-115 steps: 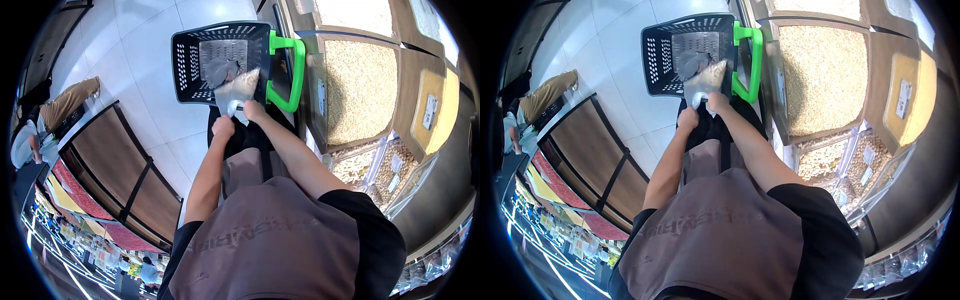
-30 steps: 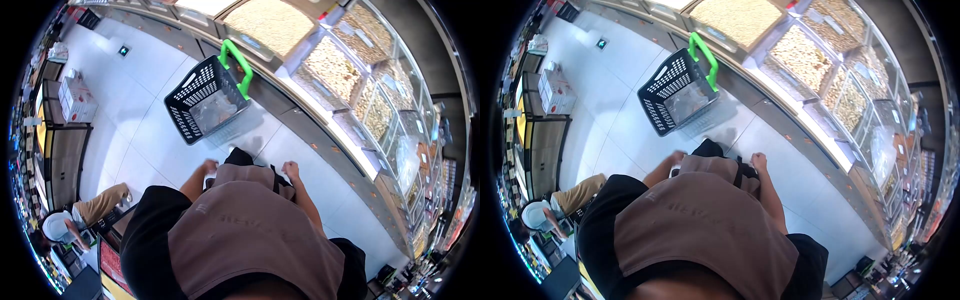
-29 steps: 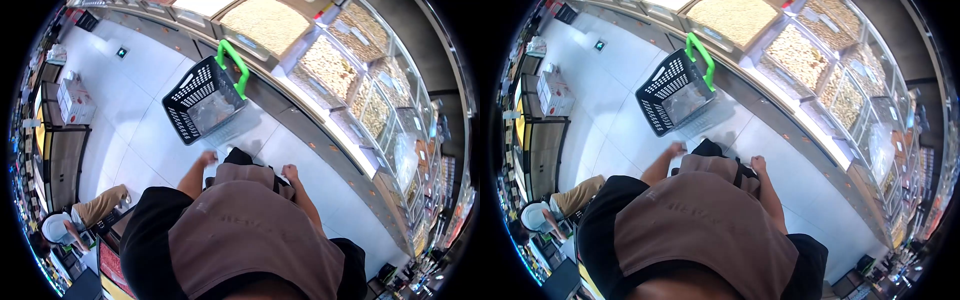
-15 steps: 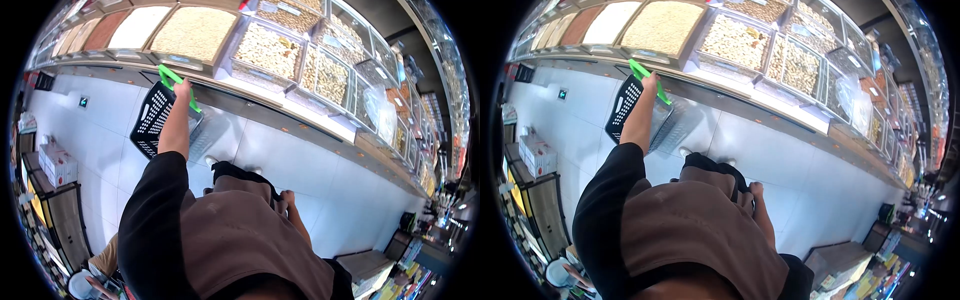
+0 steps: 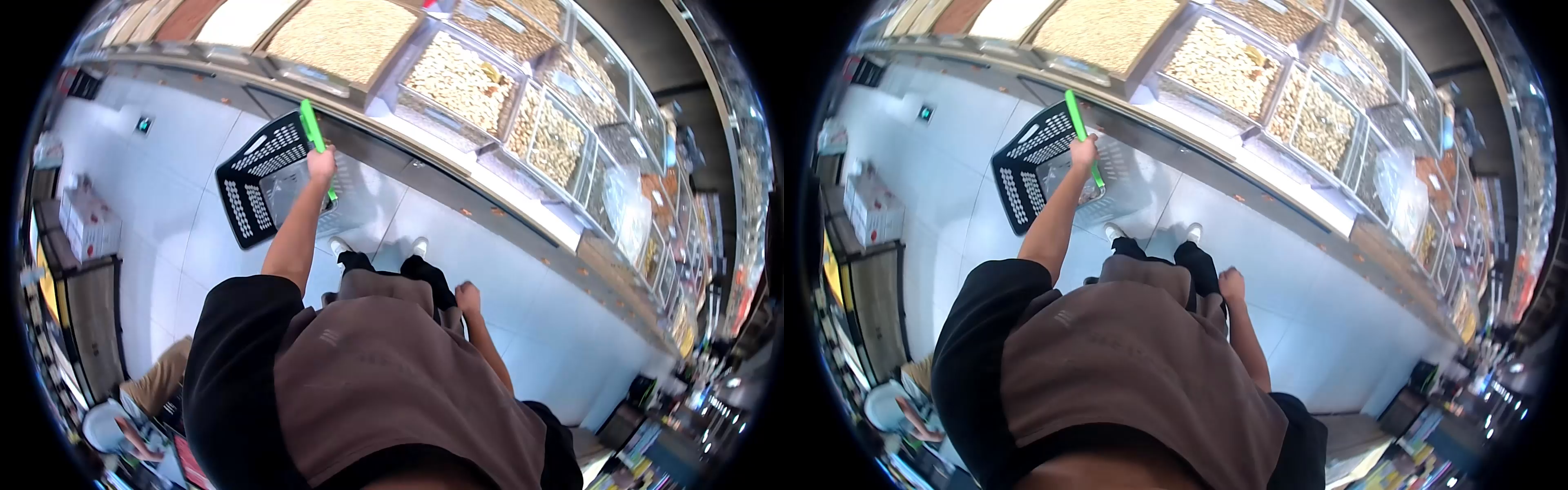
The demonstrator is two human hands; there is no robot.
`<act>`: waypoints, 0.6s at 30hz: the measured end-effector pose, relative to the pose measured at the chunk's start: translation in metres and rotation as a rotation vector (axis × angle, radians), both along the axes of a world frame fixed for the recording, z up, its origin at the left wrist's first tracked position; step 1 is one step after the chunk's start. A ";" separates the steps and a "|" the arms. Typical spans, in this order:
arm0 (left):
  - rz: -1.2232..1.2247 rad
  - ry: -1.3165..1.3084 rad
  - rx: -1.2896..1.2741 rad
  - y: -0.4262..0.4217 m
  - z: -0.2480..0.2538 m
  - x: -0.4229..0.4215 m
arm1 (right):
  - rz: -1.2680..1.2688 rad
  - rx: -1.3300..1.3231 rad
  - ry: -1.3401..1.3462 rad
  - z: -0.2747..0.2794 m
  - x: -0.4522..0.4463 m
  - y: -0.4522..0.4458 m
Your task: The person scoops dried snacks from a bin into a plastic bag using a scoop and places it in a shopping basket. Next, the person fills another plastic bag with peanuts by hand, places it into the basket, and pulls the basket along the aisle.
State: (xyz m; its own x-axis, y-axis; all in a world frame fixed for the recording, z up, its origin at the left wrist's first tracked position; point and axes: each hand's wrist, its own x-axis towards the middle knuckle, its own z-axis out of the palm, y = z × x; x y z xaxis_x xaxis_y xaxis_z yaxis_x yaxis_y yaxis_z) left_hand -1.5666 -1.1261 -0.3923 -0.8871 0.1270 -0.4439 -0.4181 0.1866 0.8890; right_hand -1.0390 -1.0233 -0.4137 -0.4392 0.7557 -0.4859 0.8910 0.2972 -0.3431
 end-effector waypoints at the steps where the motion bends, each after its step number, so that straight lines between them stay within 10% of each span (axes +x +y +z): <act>1: -0.055 -0.008 -0.077 -0.009 0.002 0.010 | 0.151 0.044 0.045 -0.008 -0.013 0.019; 6: -0.185 0.104 -0.468 -0.068 -0.042 0.057 | 0.569 -0.004 0.026 0.003 -0.112 0.081; 13: -0.232 0.133 -0.648 -0.116 0.021 0.157 | 0.775 -0.143 0.137 0.061 -0.198 0.082; 18: -0.210 0.121 -0.800 -0.102 0.032 0.203 | 1.018 0.027 0.604 0.120 -0.227 0.041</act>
State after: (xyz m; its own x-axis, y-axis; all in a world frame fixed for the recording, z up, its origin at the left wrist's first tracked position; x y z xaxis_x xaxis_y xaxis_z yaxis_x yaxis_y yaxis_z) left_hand -1.3640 -1.2280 -0.3602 -0.9274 -0.0177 -0.3736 -0.2140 0.8443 0.4913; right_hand -1.2662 -0.9822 -0.2939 -0.9975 -0.0683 0.0170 -0.0645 0.7896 -0.6102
